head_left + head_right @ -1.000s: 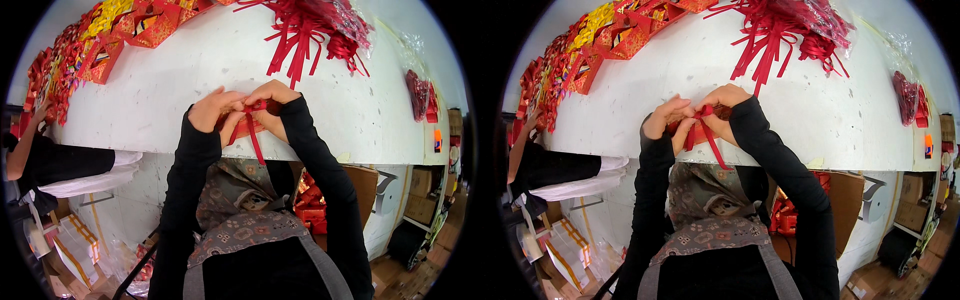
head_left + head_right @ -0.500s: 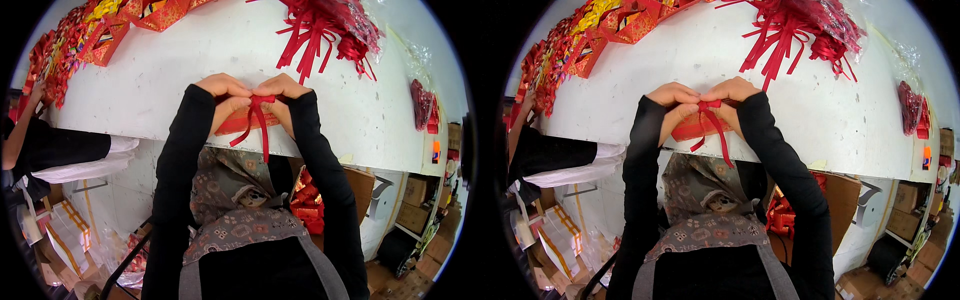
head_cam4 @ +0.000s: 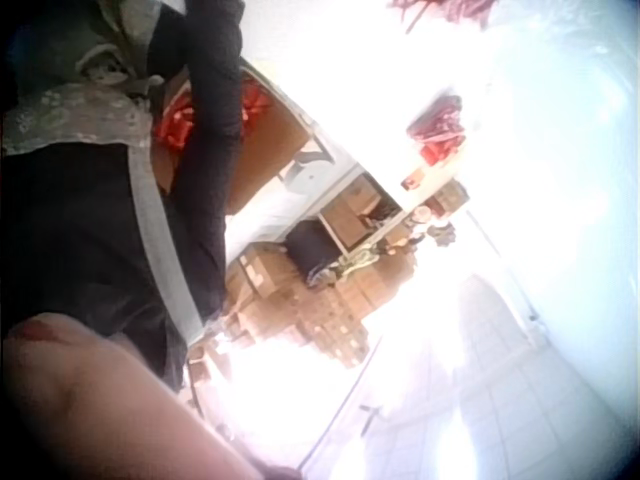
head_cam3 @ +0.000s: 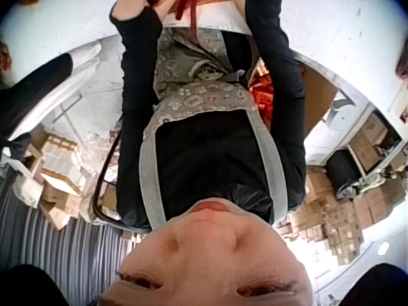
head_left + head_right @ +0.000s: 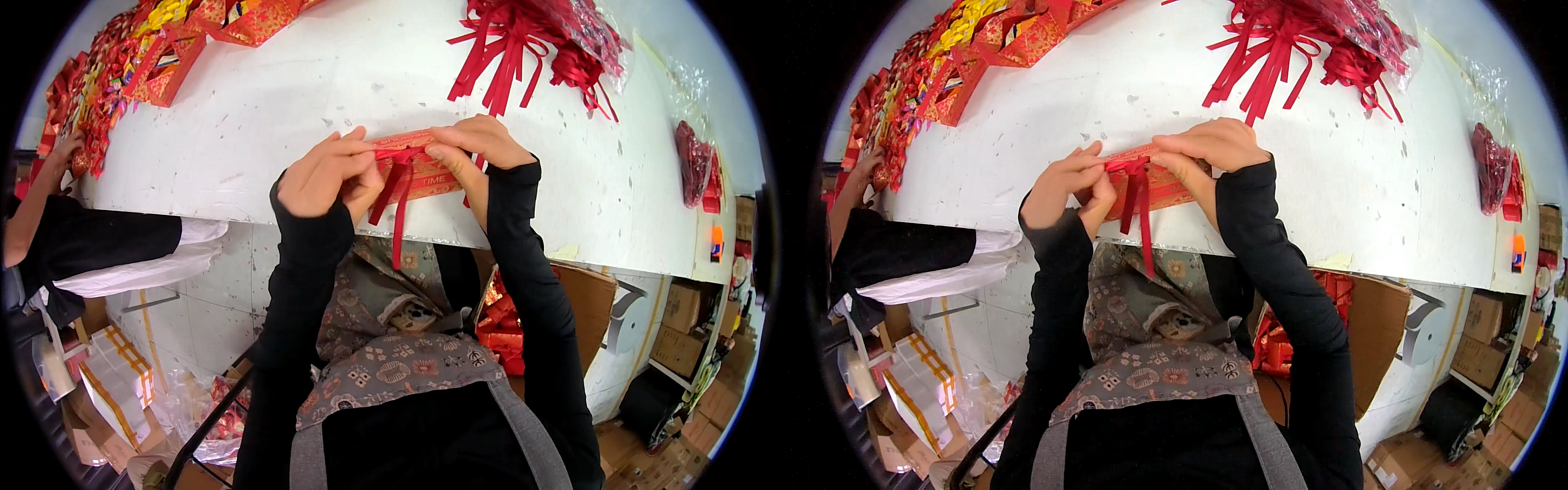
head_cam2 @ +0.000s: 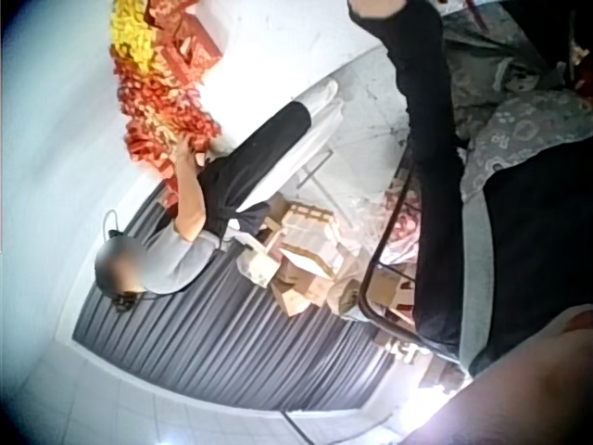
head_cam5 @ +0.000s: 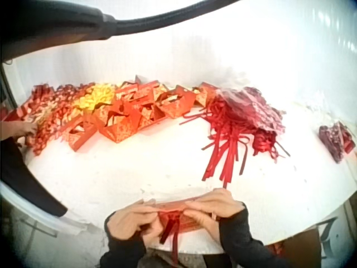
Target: The person assembles small red decorative gift boxes by inserting wrapped candies, folding the box flaps, and tying red ribbons around each box. Completed boxes are placed into a cardboard box on the floor.
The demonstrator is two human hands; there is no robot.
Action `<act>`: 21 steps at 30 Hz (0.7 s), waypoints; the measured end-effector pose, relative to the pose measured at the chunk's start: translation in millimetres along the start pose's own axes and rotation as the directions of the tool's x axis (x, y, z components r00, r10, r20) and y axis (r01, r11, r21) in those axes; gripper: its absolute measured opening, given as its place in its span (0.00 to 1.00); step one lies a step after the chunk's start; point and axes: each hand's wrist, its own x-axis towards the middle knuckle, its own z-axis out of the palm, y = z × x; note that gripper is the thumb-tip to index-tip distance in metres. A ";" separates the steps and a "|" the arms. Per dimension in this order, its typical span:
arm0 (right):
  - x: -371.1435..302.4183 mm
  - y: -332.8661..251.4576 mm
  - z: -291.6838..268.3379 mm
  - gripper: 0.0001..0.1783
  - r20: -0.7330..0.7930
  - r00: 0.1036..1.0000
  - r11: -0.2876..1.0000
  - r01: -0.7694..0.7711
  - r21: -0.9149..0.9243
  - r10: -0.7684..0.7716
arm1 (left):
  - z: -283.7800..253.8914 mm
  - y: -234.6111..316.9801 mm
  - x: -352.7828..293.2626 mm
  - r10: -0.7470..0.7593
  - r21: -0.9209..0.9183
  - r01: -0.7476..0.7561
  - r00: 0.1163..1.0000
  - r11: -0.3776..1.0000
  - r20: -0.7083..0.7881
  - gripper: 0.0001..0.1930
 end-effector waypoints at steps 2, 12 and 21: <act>-2.6 0.8 0.5 0.11 -0.033 0.999 1.000 0.015 -0.026 -0.016 | -3.1 -3.2 -17.8 -0.007 -0.030 0.005 0.998 1.000 -0.058 0.09; -17.1 7.8 6.5 0.08 -0.184 0.983 0.999 -0.027 -0.021 0.022 | -7.6 -9.2 -35.8 0.037 -0.020 -0.038 0.998 0.999 -0.046 0.15; -1.5 -3.8 -2.7 0.10 -0.117 0.987 0.994 -0.110 0.026 0.112 | -20.1 -15.4 -11.7 0.281 -0.061 -0.276 0.955 0.959 0.093 0.12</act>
